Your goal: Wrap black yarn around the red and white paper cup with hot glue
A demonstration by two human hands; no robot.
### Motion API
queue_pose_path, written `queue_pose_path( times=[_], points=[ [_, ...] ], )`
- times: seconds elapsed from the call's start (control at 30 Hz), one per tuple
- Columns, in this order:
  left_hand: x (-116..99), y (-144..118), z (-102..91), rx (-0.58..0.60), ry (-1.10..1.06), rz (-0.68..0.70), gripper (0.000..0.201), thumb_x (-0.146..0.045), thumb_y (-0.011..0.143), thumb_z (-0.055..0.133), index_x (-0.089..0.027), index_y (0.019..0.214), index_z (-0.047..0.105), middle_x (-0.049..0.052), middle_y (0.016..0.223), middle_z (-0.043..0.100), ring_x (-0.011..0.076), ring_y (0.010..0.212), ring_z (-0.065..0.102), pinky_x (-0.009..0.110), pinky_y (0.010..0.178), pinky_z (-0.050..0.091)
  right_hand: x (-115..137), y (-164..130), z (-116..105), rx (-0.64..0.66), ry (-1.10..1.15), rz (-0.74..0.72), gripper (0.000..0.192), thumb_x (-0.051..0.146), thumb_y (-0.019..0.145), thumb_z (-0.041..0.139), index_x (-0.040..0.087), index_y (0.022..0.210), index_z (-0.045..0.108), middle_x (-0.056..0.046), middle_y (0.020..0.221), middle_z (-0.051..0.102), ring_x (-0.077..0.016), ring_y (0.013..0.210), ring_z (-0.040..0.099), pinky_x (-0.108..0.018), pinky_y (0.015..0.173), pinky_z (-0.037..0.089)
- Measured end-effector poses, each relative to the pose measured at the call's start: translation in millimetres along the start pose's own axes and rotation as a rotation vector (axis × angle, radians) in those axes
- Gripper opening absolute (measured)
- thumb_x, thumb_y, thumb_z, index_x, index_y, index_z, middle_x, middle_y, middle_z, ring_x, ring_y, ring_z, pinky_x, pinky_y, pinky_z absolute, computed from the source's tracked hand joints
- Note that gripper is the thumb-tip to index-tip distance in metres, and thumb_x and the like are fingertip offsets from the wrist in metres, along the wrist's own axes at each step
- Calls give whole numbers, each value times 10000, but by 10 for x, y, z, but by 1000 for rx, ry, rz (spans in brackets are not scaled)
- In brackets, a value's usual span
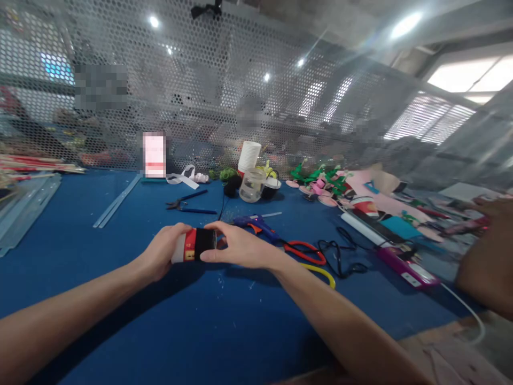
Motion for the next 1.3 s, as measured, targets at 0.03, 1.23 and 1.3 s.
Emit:
queue_pose_path(
  times=[0.03,1.23,1.3],
  points=[
    [3,-1,4,2,1,-1,120,-258,593,485,-150,541,491,-61,364,414,82,331,399,187,344,295,6,-2,22,7,-22,2,551,428,619,602,160,1071,434,-67,920,556,-156,753,527,-309,657,429],
    [70,-151,216,372,267,30,257,-337,590,606,-133,504,475,-82,396,391,36,372,307,172,386,210,33,-306,253,-214,-198,-380,745,459,557,640,157,1170,345,-116,1148,414,-224,1080,368,-379,911,315],
    [76,-158,223,369,308,54,257,-346,602,586,-135,508,473,-83,396,386,37,371,298,173,387,206,61,-307,262,-209,-187,-408,734,454,567,636,153,1170,345,-120,1168,408,-221,1090,365,-373,918,307]
  ],
)
Point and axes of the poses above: each hand's wrist, its own y-axis towards the middle knuckle, its own z-axis out of the palm, x = y × z, the point moved 5 cm from there along y, towards the middle knuckle
